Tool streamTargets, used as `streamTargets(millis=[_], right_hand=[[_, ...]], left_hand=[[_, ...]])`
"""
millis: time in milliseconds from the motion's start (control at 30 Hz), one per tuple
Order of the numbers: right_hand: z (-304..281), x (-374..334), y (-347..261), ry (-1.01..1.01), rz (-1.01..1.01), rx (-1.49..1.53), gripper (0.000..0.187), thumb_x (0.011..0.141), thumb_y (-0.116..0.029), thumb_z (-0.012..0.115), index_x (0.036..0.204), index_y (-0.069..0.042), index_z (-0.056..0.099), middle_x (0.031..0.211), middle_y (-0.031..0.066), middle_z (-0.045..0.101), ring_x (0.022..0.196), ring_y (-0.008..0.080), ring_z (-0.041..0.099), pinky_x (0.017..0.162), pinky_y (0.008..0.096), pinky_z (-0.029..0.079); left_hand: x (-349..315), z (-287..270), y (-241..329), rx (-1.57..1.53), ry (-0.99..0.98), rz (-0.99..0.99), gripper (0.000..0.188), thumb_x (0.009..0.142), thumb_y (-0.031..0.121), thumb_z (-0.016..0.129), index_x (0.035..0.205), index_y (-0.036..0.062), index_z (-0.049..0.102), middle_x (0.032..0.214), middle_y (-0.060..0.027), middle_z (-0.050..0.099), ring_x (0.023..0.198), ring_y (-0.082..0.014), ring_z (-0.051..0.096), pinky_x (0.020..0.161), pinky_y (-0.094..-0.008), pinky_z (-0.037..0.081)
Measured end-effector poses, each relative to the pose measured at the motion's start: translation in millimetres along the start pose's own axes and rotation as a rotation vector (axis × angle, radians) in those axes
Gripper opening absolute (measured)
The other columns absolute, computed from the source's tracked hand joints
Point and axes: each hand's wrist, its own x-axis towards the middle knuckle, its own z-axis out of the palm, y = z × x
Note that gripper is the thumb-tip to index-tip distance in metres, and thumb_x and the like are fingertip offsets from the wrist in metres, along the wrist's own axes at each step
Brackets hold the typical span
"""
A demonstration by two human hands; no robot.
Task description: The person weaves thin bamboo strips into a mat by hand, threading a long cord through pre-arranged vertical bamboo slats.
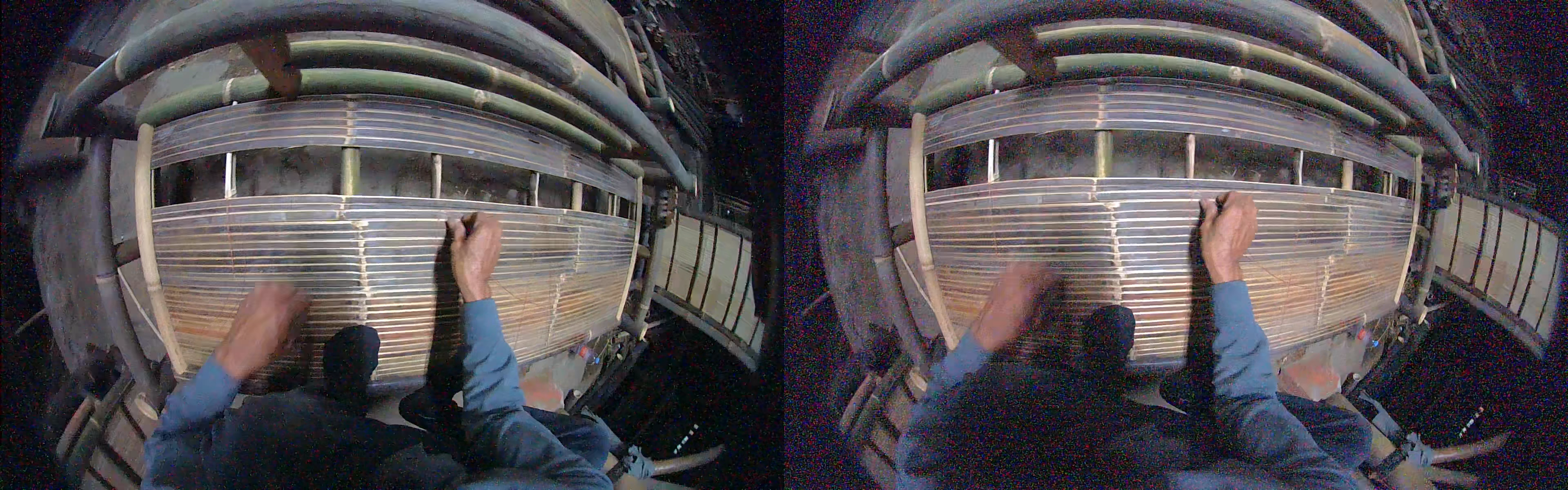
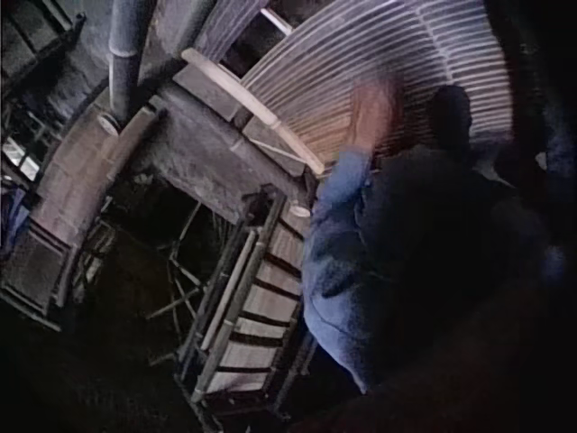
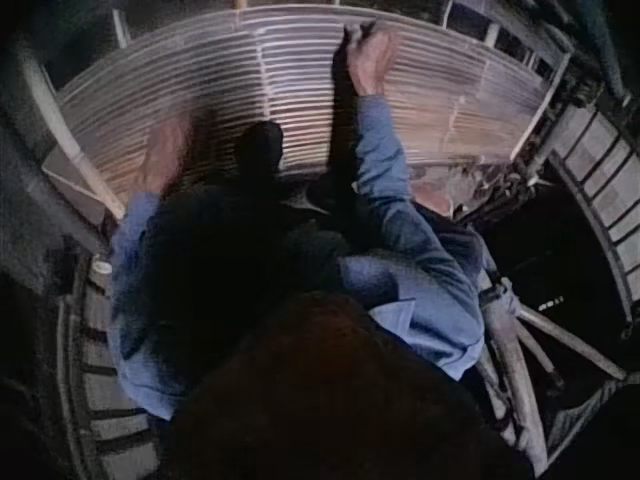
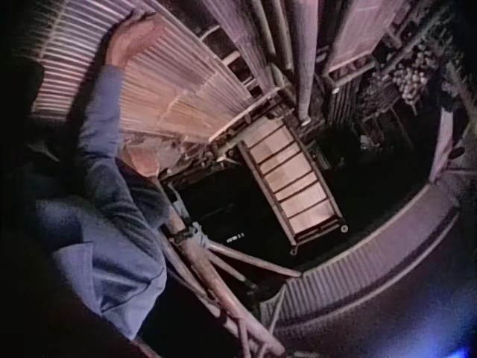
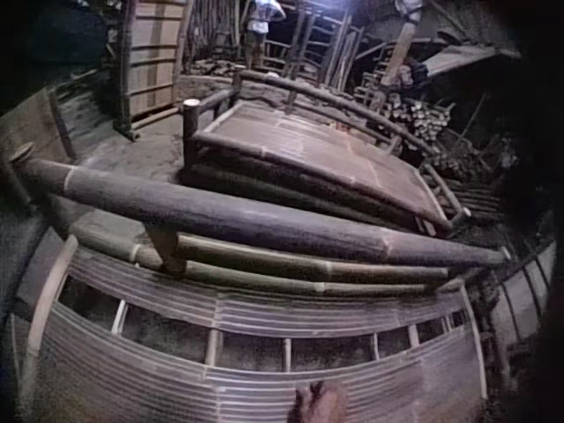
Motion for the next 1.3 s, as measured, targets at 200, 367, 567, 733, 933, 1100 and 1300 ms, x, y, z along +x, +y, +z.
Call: streamTargets(millis=[200, 367, 567, 733, 933, 1100, 1300], right_hand=[[13, 2, -9, -0.034, -0.131, -0.106, 0.017, 0.086, -0.013, 0.073, 0.089, 0.000, 0.061, 0.088, 0.0215, 0.061, 0.088, 0.0410, 0.059, 0.076, 0.0527, 0.045], [6, 10, 20, -0.165, -0.084, 0.267, 0.015, 0.095, -0.011, 0.062, 0.092, 0.002, 0.057, 0.082, 0.0178, 0.062, 0.075, 0.0383, 0.058, 0.069, 0.0484, 0.046], [-12, 8, 41, -0.471, 0.467, 0.958, 0.022, 0.095, -0.019, 0.070, 0.095, 0.001, 0.061, 0.081, 0.0069, 0.064, 0.070, 0.0153, 0.054, 0.066, 0.0326, 0.047], [-9, -13, 13, -0.207, 0.098, 0.292, 0.028, 0.090, -0.026, 0.075, 0.095, 0.000, 0.064, 0.083, 0.0225, 0.069, 0.078, 0.0396, 0.069, 0.068, 0.0490, 0.051], [17, -30, -16, -0.161, 0.055, -0.013, 0.021, 0.099, -0.021, 0.059, 0.096, 0.000, 0.056, 0.076, 0.0276, 0.065, 0.075, 0.0496, 0.065, 0.066, 0.0573, 0.048], [-5, -10, 4, -0.139, -0.159, 0.153, 0.021, 0.101, -0.018, 0.055, 0.097, 0.002, 0.051, 0.080, 0.0293, 0.064, 0.079, 0.0502, 0.064, 0.068, 0.0585, 0.047], [-91, 28, 37, -0.541, -0.149, 0.299, 0.025, 0.098, -0.022, 0.064, 0.095, 0.003, 0.062, 0.081, 0.0226, 0.064, 0.073, 0.0336, 0.063, 0.067, 0.0450, 0.048]], left_hand=[[196, 8, 55, -0.110, 0.641, 0.221, 0.030, 0.090, 0.021, 0.067, 0.115, 0.0042, 0.065, 0.103, -0.0178, 0.063, 0.099, -0.0394, 0.059, 0.087, -0.0488, 0.047], [262, 34, 62, -0.032, 0.317, -0.014, 0.022, 0.090, 0.026, 0.069, 0.095, 0.0049, 0.071, 0.095, -0.0189, 0.070, 0.095, -0.0410, 0.067, 0.081, -0.0536, 0.051], [276, 43, 51, -0.201, 0.351, -0.069, 0.018, 0.087, 0.029, 0.074, 0.087, 0.0111, 0.076, 0.092, -0.0184, 0.073, 0.092, -0.0411, 0.070, 0.081, -0.0527, 0.054], [285, 33, 40, -0.264, 0.273, -0.112, 0.023, 0.082, 0.036, 0.080, 0.088, 0.0144, 0.079, 0.093, -0.0166, 0.075, 0.094, -0.0387, 0.072, 0.082, -0.0494, 0.055], [287, 41, 40, -0.268, 0.275, -0.133, 0.025, 0.080, 0.039, 0.082, 0.089, 0.0150, 0.080, 0.093, -0.0155, 0.076, 0.094, -0.0365, 0.072, 0.083, -0.0483, 0.055], [289, 40, 35, -0.340, 0.238, -0.131, 0.027, 0.079, 0.040, 0.083, 0.089, 0.0153, 0.079, 0.091, -0.0137, 0.076, 0.092, -0.0344, 0.072, 0.083, -0.0478, 0.055], [295, 39, 23, -0.365, 0.210, -0.102, 0.029, 0.075, 0.042, 0.084, 0.086, 0.0161, 0.079, 0.096, -0.0118, 0.076, 0.099, -0.0356, 0.071, 0.085, -0.0497, 0.055]])
